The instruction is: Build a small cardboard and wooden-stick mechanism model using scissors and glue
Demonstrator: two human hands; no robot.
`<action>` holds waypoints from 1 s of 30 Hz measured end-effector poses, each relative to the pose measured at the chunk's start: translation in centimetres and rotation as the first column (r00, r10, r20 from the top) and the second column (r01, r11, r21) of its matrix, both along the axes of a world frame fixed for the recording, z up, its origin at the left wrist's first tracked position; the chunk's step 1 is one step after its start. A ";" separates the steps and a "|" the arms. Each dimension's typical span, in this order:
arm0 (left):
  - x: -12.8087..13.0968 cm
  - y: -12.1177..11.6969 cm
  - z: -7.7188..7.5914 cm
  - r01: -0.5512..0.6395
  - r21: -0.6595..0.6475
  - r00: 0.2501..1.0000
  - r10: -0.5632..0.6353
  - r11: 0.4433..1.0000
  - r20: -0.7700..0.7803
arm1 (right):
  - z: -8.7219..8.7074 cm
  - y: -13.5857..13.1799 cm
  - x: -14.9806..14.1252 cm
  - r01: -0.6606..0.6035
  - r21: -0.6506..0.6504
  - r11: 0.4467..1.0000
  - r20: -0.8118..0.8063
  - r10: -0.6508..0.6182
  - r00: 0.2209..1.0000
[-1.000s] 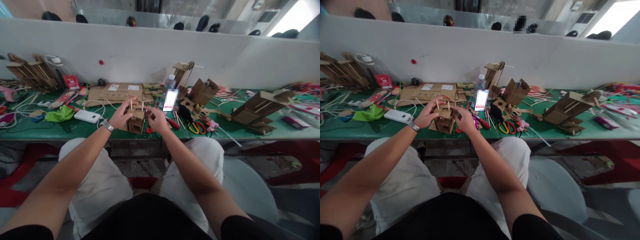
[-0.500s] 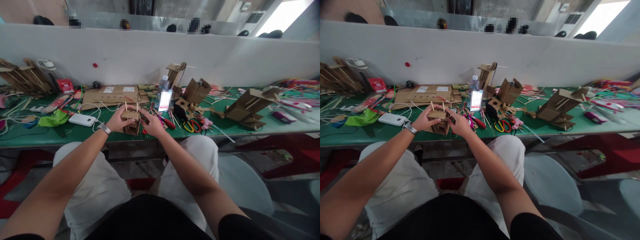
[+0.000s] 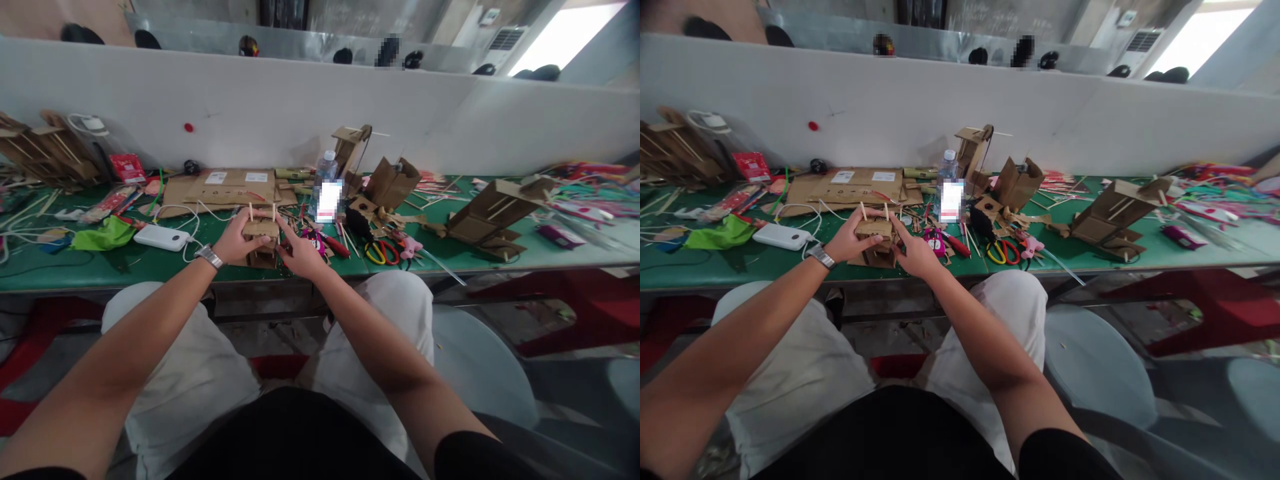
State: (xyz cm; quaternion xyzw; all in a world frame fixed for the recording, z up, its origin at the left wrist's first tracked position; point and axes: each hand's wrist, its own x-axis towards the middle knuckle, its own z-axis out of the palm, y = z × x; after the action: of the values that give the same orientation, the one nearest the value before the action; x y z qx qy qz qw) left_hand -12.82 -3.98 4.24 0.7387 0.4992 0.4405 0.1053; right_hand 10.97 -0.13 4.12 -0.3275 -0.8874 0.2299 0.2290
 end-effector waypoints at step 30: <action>-1.3 2.7 0.9 -0.186 0.137 0.967 0.157 0.973 0.202 | -1.4 11.9 22.9 0.574 0.111 0.812 0.604 -0.513 0.609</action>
State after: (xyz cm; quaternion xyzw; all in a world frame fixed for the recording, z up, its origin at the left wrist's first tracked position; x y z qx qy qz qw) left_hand -14.12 -1.25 5.11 0.6532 0.5134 0.5537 0.0564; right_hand 33.89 11.76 2.69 -0.6472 -0.7584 0.0726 -0.0258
